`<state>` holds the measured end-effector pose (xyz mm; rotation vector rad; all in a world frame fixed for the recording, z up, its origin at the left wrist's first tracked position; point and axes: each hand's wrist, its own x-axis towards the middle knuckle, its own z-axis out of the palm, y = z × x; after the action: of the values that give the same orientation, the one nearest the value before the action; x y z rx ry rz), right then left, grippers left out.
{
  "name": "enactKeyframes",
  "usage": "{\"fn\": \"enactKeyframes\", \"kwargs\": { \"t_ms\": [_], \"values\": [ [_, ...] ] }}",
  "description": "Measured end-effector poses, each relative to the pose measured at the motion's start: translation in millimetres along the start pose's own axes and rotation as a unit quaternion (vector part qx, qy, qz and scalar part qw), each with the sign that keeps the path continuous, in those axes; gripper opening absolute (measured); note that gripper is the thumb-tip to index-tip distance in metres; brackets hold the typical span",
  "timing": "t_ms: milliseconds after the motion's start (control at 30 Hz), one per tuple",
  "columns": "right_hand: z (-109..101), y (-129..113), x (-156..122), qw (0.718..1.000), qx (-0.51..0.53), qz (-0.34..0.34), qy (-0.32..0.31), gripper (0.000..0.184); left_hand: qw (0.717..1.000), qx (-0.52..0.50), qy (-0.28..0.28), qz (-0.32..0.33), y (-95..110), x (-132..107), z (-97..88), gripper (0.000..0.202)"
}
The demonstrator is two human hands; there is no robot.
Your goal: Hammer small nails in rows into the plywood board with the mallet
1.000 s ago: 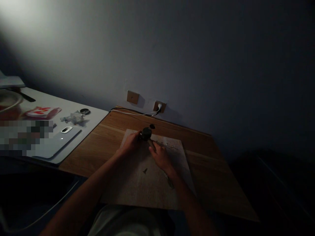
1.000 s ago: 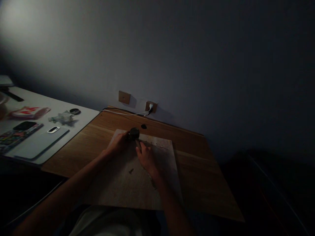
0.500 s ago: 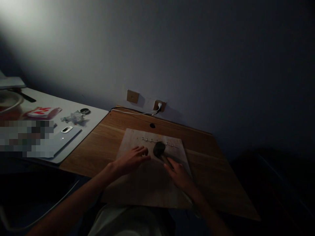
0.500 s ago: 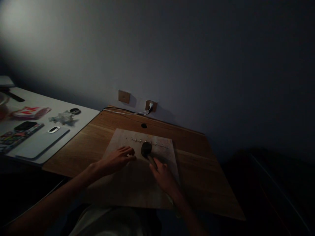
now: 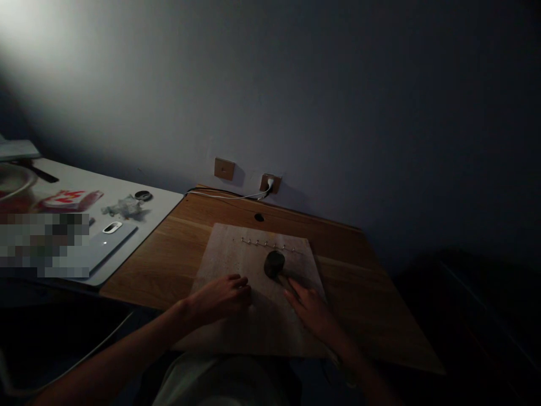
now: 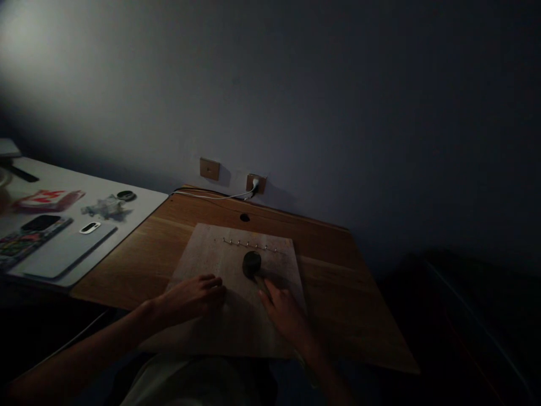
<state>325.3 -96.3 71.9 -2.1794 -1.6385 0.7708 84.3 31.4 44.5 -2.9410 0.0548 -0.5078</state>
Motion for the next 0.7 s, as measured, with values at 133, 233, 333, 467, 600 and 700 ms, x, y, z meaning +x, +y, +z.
{"fn": "enactKeyframes", "kwargs": {
  "t_ms": [133,233,333,467,600,700],
  "values": [
    [1,-1,-5,1.0,0.014,0.028,0.005,0.062,1.0,0.001,-0.01,0.008,8,2,-3.0,0.008],
    [6,0,-6,0.998,0.032,0.045,0.01,0.066,1.0,-0.004,-0.024,0.007,13,2,-6.2,0.008],
    [13,5,-6,0.998,0.047,0.048,0.017,0.065,0.999,-0.02,-0.028,-0.014,9,0,-7.9,0.011],
    [22,14,-5,0.996,0.058,0.052,0.036,0.066,0.992,-0.076,-0.026,-0.098,-16,-2,-4.1,0.016],
    [25,17,-7,0.994,0.088,0.033,0.053,0.06,0.934,-0.241,0.084,-0.248,-59,0,9.8,0.02],
    [26,15,-8,0.994,0.095,0.029,0.051,0.057,0.878,-0.288,0.173,-0.341,-90,4,24.5,0.019]
  ]
}}
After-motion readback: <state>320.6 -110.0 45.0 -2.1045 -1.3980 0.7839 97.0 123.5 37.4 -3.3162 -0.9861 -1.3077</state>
